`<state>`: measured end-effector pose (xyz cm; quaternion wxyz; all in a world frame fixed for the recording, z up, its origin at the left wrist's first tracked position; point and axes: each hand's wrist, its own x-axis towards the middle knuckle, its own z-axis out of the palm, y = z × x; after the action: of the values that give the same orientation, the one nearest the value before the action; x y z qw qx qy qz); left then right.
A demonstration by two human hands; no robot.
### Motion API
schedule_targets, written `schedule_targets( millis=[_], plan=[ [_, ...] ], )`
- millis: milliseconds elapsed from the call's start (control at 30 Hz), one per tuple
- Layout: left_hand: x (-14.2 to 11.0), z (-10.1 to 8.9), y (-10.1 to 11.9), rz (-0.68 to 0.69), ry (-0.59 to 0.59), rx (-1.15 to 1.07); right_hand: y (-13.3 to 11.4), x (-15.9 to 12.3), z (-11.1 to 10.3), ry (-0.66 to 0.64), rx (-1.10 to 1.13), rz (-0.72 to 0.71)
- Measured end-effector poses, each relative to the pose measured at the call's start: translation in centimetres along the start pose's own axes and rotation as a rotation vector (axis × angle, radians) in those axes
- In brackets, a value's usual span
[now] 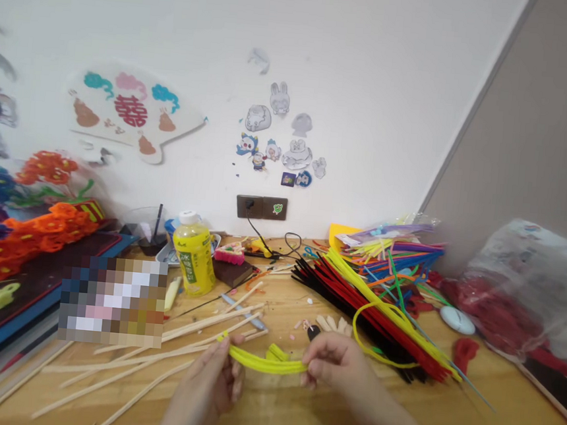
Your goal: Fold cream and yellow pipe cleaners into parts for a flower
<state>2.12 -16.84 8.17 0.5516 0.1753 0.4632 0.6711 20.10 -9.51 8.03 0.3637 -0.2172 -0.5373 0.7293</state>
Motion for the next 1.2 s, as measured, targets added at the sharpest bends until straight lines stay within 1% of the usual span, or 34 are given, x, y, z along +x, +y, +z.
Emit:
schedule_targets(
  millis=[100, 200, 300, 433, 567, 667, 733, 800, 867, 933, 1000, 1067, 1133, 1200],
  plan=[
    [0.2, -0.1, 0.0, -0.030, 0.031, 0.025, 0.4, -0.6, 0.4, -0.086, -0.054, 0.059],
    [0.5, -0.2, -0.2, -0.036, 0.006, 0.059, 0.7, -1.0, 0.8, -0.168, -0.107, 0.101],
    [1.1, -0.6, -0.7, -0.055, -0.005, 0.073, 0.6, -1.4, 0.9, -0.225, -0.197, 0.102],
    [2.0, -1.2, -1.6, -0.056, 0.063, 0.087, 0.6, -1.7, 0.9, -0.298, -0.230, 0.150],
    [2.4, -1.8, -1.8, -0.023, 0.068, 0.103, 0.4, -1.9, 1.2, -0.316, -0.373, 0.089],
    [2.0, -1.6, -1.1, -0.001, 0.071, 0.188, 0.2, -1.8, 1.5, -0.325, -0.386, 0.070],
    [1.5, -1.3, -0.5, 0.067, 0.104, 0.290, 0.0, -1.7, 1.5, -0.307, -0.412, -0.015],
    [0.9, -0.8, 0.0, 0.163, 0.139, 0.400, 0.0, -1.5, 1.4, -0.251, -0.476, -0.144],
    [0.3, -0.3, 0.1, 0.233, 0.090, 0.489, -0.1, -1.3, 1.3, -0.189, -0.528, -0.228],
    [-0.1, 0.0, 0.0, 0.265, 0.001, 0.552, -0.2, -1.1, 1.2, -0.155, -0.540, -0.240],
    [-0.4, 0.2, -0.3, 0.259, -0.093, 0.580, -0.3, -1.1, 1.2, -0.132, -0.542, -0.233],
    [-0.5, 0.2, -0.5, 0.213, -0.172, 0.567, -0.3, -1.1, 1.3, -0.133, -0.538, -0.221],
    [-0.4, 0.2, -0.5, 0.158, -0.201, 0.531, -0.3, -1.2, 1.3, -0.144, -0.535, -0.208],
    [0.0, 0.0, -0.6, 0.119, -0.168, 0.485, -0.3, -1.3, 1.3, -0.124, -0.546, -0.224]
  ],
)
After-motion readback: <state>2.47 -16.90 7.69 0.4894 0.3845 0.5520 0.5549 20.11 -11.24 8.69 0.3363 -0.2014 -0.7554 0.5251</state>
